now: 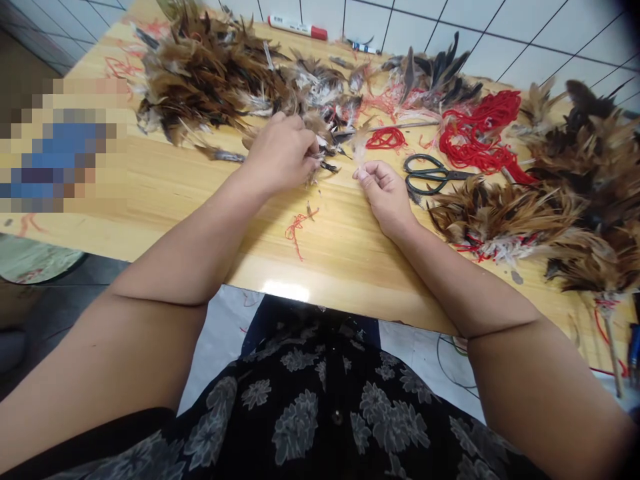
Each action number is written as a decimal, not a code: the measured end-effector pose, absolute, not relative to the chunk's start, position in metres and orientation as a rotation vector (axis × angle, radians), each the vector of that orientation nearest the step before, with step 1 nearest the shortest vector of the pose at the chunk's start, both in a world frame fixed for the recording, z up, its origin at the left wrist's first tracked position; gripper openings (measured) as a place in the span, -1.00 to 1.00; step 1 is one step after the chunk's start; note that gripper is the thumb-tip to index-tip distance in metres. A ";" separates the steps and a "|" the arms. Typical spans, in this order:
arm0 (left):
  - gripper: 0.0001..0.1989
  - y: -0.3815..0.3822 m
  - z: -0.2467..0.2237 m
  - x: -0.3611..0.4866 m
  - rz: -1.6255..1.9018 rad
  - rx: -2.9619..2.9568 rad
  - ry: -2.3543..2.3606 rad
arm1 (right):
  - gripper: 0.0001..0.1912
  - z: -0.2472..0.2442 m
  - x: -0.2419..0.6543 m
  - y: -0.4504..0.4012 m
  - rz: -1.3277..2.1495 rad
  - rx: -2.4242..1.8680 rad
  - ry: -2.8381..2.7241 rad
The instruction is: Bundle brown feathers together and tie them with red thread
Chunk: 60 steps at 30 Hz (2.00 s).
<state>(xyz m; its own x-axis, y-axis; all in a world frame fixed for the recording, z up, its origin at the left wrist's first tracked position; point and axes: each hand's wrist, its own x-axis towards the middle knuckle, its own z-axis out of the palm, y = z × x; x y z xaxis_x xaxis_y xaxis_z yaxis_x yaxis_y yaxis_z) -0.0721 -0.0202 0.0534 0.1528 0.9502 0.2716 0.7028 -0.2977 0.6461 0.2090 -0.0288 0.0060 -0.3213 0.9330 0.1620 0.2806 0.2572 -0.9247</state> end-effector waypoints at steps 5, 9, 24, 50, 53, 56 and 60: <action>-0.68 -0.014 0.048 -0.068 0.951 1.993 1.584 | -0.50 0.007 0.209 -0.030 1.061 -1.134 -1.790; -0.60 -0.014 0.058 -0.066 1.204 1.872 1.505 | -0.49 0.014 0.205 -0.033 1.046 -1.153 -1.784; -0.47 -0.049 0.080 -0.037 1.144 1.561 1.004 | -0.25 0.013 0.206 -0.032 1.284 -0.964 -1.517; -0.77 -0.049 0.071 -0.037 0.871 1.873 1.330 | -0.43 -0.004 0.206 -0.020 1.199 -0.952 -1.856; -0.76 -0.054 0.075 -0.035 0.817 1.951 1.345 | -0.40 0.000 0.207 -0.021 1.195 -0.952 -1.906; -0.75 -0.055 0.074 -0.030 0.801 2.025 1.341 | -0.42 0.003 0.208 -0.022 1.169 -0.966 -1.972; -0.65 -0.051 0.071 -0.027 0.941 2.013 1.261 | -0.51 0.002 0.210 -0.022 1.142 -0.941 -2.033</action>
